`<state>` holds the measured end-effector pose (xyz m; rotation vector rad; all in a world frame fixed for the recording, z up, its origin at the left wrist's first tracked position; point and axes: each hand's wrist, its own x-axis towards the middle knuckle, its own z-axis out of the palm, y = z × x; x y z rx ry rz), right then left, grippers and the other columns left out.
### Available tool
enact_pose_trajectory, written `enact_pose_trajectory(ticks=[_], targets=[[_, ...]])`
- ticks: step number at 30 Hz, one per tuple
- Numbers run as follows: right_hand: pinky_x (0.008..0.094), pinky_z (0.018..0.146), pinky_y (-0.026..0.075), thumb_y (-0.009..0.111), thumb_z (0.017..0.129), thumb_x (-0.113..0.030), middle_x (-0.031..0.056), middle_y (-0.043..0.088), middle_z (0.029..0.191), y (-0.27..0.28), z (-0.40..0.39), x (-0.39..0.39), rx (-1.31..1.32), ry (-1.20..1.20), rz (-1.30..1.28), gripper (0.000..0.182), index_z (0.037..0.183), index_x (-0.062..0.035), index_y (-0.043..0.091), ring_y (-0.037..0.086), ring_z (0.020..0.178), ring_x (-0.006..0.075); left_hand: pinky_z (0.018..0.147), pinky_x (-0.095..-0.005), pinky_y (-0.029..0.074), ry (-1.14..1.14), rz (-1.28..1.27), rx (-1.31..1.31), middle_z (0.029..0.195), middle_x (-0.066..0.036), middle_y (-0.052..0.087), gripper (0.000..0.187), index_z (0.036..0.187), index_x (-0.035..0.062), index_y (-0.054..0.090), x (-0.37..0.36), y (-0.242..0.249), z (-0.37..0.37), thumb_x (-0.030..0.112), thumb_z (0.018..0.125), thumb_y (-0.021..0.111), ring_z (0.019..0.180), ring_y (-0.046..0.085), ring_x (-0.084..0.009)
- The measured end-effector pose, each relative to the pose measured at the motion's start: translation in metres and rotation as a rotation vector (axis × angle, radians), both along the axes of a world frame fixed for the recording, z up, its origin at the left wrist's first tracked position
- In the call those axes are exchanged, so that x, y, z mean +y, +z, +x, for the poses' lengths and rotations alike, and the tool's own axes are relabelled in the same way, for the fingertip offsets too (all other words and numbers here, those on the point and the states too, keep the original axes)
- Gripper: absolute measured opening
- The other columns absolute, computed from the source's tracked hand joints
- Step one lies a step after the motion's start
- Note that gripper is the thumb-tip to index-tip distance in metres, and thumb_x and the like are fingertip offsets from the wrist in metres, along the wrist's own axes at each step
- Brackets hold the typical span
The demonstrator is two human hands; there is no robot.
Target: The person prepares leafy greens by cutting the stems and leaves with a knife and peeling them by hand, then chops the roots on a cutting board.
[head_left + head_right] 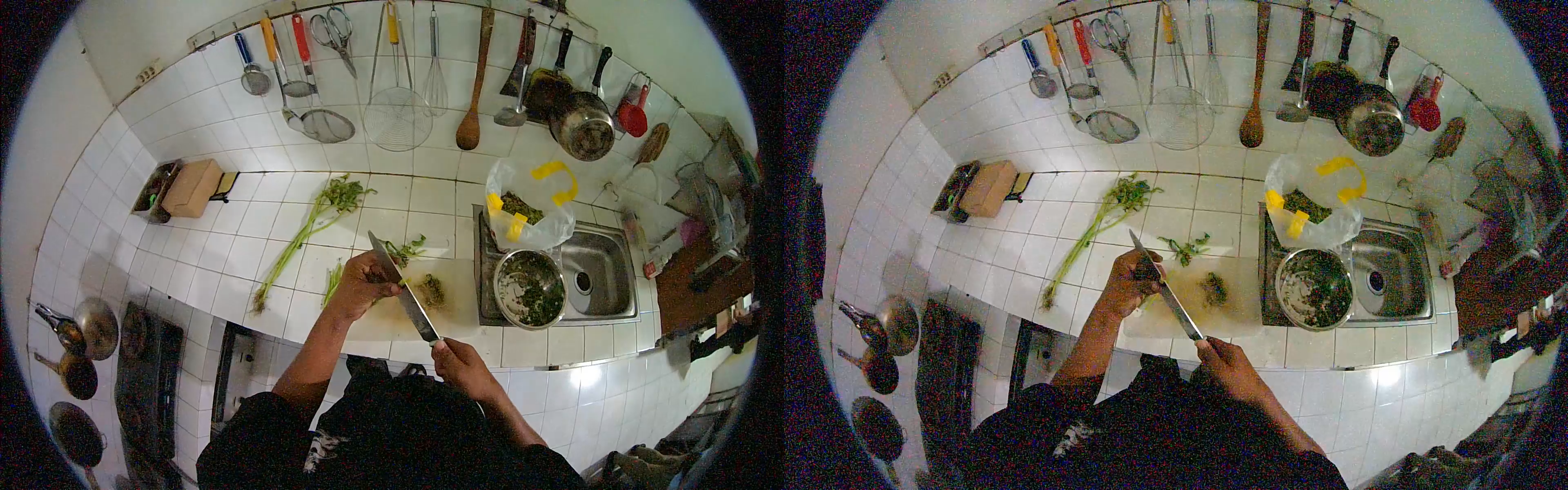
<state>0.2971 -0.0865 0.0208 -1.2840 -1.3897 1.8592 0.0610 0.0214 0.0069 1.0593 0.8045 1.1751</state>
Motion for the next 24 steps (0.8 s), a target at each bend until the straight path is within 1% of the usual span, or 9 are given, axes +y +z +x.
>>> enact_pose_trajectory(ticks=[3, 7, 9, 12, 14, 17, 19, 22, 24], targets=[[0.023, 0.053, 0.033, 0.043, 0.098, -0.045, -0.0039, 0.04, 0.069, 0.004, 0.001, 0.002, -0.062, -0.013, 0.043, 0.041, 0.087, -0.0058, 0.048, 0.036, 0.061, 0.0062, 0.066, -0.0276, 0.053, 0.024, -0.062, -0.052, 0.083, -0.004, 0.063, 0.043, 0.094, 0.0034, 0.059, -0.003, -0.008, 0.005, 0.008, 0.06, 0.085, 0.076, 0.061, -0.0142], [0.0238, 0.055, 0.033, 0.044, 0.098, -0.045, -0.0035, 0.04, 0.07, 0.005, 0.0, 0.005, -0.023, -0.025, 0.023, 0.042, 0.085, -0.0054, 0.048, 0.036, 0.062, 0.0068, 0.067, -0.0299, 0.053, 0.056, -0.092, -0.041, 0.083, -0.004, 0.062, 0.041, 0.093, 0.0031, 0.059, -0.004, -0.009, 0.005, 0.006, 0.06, 0.084, 0.076, 0.061, -0.0152], [0.0239, 0.054, 0.033, 0.044, 0.098, -0.044, -0.0031, 0.04, 0.071, 0.008, -0.003, 0.005, -0.011, -0.015, -0.056, 0.041, 0.085, -0.0053, 0.047, 0.037, 0.063, 0.0071, 0.066, -0.031, 0.052, 0.043, 0.026, -0.064, 0.08, -0.005, 0.061, 0.045, 0.097, 0.0024, 0.057, 0.003, -0.01, 0.001, 0.006, 0.06, 0.083, 0.072, 0.06, -0.017], [0.0238, 0.054, 0.033, 0.044, 0.098, -0.043, -0.0032, 0.04, 0.071, -0.009, -0.002, 0.005, -0.016, 0.019, -0.045, 0.04, 0.084, -0.0054, 0.047, 0.037, 0.063, 0.0073, 0.065, -0.0314, 0.052, 0.087, 0.056, -0.172, 0.077, -0.006, 0.061, 0.051, 0.103, 0.0022, 0.055, 0.01, -0.001, -0.001, 0.01, 0.06, 0.084, 0.068, 0.06, -0.0184], [0.0239, 0.054, 0.033, 0.044, 0.099, -0.042, -0.0032, 0.04, 0.071, -0.011, -0.002, 0.005, -0.015, 0.016, -0.047, 0.04, 0.084, -0.0054, 0.047, 0.037, 0.062, 0.0073, 0.065, -0.0322, 0.051, 0.086, 0.047, -0.148, 0.074, -0.007, 0.061, 0.058, 0.107, 0.0018, 0.052, 0.01, 0.001, 0.0, 0.015, 0.061, 0.084, 0.066, 0.061, -0.0202], [0.0241, 0.053, 0.033, 0.043, 0.099, -0.042, -0.0031, 0.039, 0.07, 0.001, -0.001, 0.008, -0.041, 0.001, -0.045, 0.04, 0.084, -0.0056, 0.047, 0.037, 0.06, 0.0072, 0.066, -0.0328, 0.051, 0.105, 0.055, -0.16, 0.076, -0.007, 0.063, 0.049, 0.1, 0.0012, 0.056, 0.007, -0.004, 0.005, 0.017, 0.064, 0.084, 0.068, 0.063, -0.0209], [0.0241, 0.052, 0.032, 0.042, 0.099, -0.042, -0.003, 0.039, 0.07, 0.0, 0.0, 0.009, -0.067, -0.013, -0.039, 0.039, 0.085, -0.0059, 0.047, 0.037, 0.06, 0.0071, 0.067, -0.0303, 0.05, 0.058, -0.01, -0.072, 0.081, -0.007, 0.066, 0.036, 0.092, 0.0015, 0.061, 0.005, -0.005, 0.004, 0.018, 0.067, 0.083, 0.073, 0.065, -0.02], [0.0233, 0.05, 0.032, 0.042, 0.099, -0.043, -0.0027, 0.04, 0.07, -0.013, 0.002, 0.011, 0.001, -0.021, -0.034, 0.04, 0.085, -0.0064, 0.048, 0.037, 0.058, 0.0067, 0.069, -0.0269, 0.048, 0.01, -0.007, 0.014, 0.088, -0.006, 0.068, 0.029, 0.089, 0.0023, 0.065, 0.007, -0.009, -0.002, 0.021, 0.072, 0.08, 0.082, 0.065, -0.0165], [0.0226, 0.048, 0.03, 0.041, 0.099, -0.044, -0.0023, 0.042, 0.07, -0.011, 0.001, 0.011, 0.089, -0.041, -0.076, 0.04, 0.087, -0.0068, 0.048, 0.037, 0.057, 0.0064, 0.069, -0.0263, 0.047, -0.022, -0.034, 0.092, 0.089, -0.006, 0.068, 0.03, 0.092, 0.0024, 0.066, 0.012, -0.019, -0.012, 0.024, 0.075, 0.079, 0.083, 0.063, -0.0152]])
